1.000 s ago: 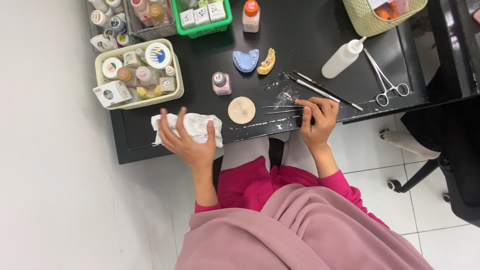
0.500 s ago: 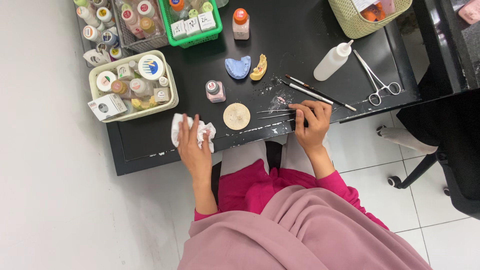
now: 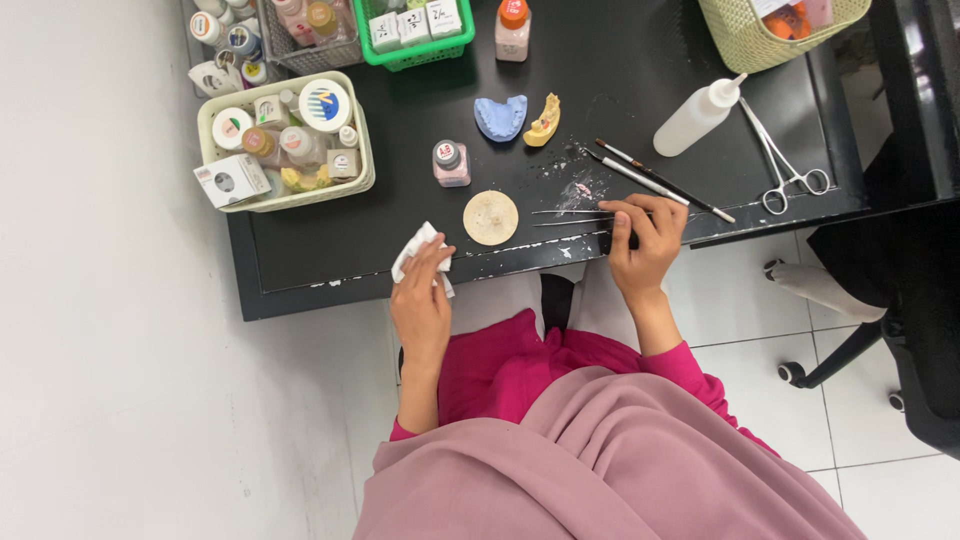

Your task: The person sits at a black lab bench and uses a fine brush to apply pink ceramic powder onto a small dental prosthetic held on a stick, wiping excess on the bench. They then hold a round plaster model and use tweezers to position small prosthetic parts on it, and finally open a bottle of pink powder and scoop material with a spatula-like tool.

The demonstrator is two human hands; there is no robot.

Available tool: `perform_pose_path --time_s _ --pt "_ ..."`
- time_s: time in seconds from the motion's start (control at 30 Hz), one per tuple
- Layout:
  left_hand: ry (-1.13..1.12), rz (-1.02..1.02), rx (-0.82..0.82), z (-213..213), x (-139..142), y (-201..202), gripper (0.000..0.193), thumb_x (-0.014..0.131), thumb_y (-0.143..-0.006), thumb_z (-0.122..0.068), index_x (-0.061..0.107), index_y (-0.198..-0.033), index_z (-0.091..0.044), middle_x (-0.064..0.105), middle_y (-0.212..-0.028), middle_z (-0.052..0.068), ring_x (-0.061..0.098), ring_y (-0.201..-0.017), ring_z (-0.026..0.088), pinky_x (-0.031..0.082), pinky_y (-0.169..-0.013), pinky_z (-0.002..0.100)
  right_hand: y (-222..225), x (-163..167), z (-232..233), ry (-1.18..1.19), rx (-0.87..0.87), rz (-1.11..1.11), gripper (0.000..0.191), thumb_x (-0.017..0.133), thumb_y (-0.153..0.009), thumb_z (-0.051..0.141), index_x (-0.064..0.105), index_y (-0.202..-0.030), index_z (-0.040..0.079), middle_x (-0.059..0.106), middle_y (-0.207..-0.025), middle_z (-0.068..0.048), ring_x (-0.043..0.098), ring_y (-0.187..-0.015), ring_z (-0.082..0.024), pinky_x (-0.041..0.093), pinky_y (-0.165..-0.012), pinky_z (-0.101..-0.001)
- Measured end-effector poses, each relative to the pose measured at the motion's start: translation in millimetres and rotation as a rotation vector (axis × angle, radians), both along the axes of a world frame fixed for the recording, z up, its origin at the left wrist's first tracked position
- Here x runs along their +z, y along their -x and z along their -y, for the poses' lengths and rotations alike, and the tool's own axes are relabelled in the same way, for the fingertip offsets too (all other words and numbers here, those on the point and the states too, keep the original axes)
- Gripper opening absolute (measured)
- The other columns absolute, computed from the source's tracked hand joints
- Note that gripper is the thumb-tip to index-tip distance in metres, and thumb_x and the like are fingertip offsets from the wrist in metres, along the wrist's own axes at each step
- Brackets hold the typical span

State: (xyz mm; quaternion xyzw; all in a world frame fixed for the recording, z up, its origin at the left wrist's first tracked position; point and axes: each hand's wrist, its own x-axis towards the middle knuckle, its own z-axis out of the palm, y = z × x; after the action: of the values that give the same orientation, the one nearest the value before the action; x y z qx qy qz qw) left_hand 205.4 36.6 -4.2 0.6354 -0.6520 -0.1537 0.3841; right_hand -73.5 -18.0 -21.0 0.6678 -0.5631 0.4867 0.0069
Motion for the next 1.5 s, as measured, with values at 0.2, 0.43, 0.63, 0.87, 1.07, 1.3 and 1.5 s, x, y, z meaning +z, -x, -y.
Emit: perform_pose_path --time_s 0.2,0.43,0.63,0.87,1.07,1.3,1.5 --pt "-0.046 -0.109 0.022 -14.2 -6.1 8.4 0.036 0.052 -0.09 0.013 0.07 -0.114 -0.008 0.072 -0.125 0.003 0.067 -0.12 0.027 0.051 -0.103 0.042 -0.5 13.5 -16.1 -0.028 0.014 0.078 0.014 0.068 -0.101 0.002 0.077 -0.107 0.011 0.065 -0.104 -0.006 0.054 -0.106 -0.027 0.045 -0.094 -0.0386" --pt "0.054 -0.067 0.096 2.1 -20.2 4.3 0.032 0.049 -0.085 0.012 0.066 -0.105 -0.007 0.067 -0.112 0.007 0.06 -0.109 0.032 0.042 -0.099 0.045 -35.5 34.0 -45.8 -0.075 0.354 0.082 0.025 0.074 -0.085 -0.003 0.077 -0.101 0.015 0.067 -0.106 -0.005 0.06 -0.105 -0.025 0.049 -0.092 -0.0387" --pt "0.063 0.084 0.242 30.7 -36.7 -24.5 0.012 0.056 -0.098 -0.005 0.06 -0.109 -0.006 0.057 -0.111 0.011 0.05 -0.105 0.034 0.037 -0.093 0.047 10.4 31.5 -5.4 -0.173 0.113 -0.038 0.024 0.075 -0.092 0.001 0.079 -0.109 0.017 0.067 -0.109 -0.004 0.06 -0.109 -0.026 0.048 -0.095 -0.0372" --pt "0.041 0.312 0.337 45.4 -42.4 -16.5 0.022 0.064 -0.097 -0.021 0.055 -0.106 -0.004 0.049 -0.117 0.015 0.046 -0.108 0.035 0.034 -0.097 0.049 74.5 18.2 29.1 -0.32 -0.111 -0.256 0.026 0.087 -0.095 0.025 0.079 -0.118 0.017 0.064 -0.111 -0.006 0.058 -0.103 -0.027 0.04 -0.092 -0.0419" --pt "0.158 0.281 0.329 38.3 -35.7 -11.5 0.012 0.057 -0.102 -0.014 0.064 -0.112 -0.014 0.051 -0.137 0.009 0.043 -0.13 0.034 0.031 -0.113 0.05 82.4 12.4 34.7 -0.415 -0.085 -0.174 0.024 0.087 -0.091 0.019 0.076 -0.111 0.011 0.063 -0.104 -0.006 0.06 -0.095 -0.025 0.047 -0.085 -0.0409" --pt "0.209 0.208 0.364 36.7 -38.1 -12.4 0.02 0.059 -0.103 -0.017 0.068 -0.12 -0.015 0.05 -0.147 0.005 0.04 -0.141 0.031 0.021 -0.125 0.06 78.6 17.1 40.6 -0.438 -0.034 -0.101 0.023 0.086 -0.088 0.011 0.072 -0.104 0.004 0.064 -0.095 -0.008 0.061 -0.088 -0.024 0.05 -0.079 -0.0387" --pt "0.238 0.18 0.413 36.9 -44.7 -11.2 0.016 0.063 -0.1 -0.017 0.069 -0.116 -0.017 0.049 -0.146 0.004 0.038 -0.143 0.031 0.018 -0.128 0.064 75.8 15.7 37.6 -0.383 -0.059 -0.093 0.016 0.084 -0.095 0.009 0.074 -0.107 0.004 0.064 -0.093 -0.01 0.061 -0.086 -0.025 0.049 -0.078 -0.0394"
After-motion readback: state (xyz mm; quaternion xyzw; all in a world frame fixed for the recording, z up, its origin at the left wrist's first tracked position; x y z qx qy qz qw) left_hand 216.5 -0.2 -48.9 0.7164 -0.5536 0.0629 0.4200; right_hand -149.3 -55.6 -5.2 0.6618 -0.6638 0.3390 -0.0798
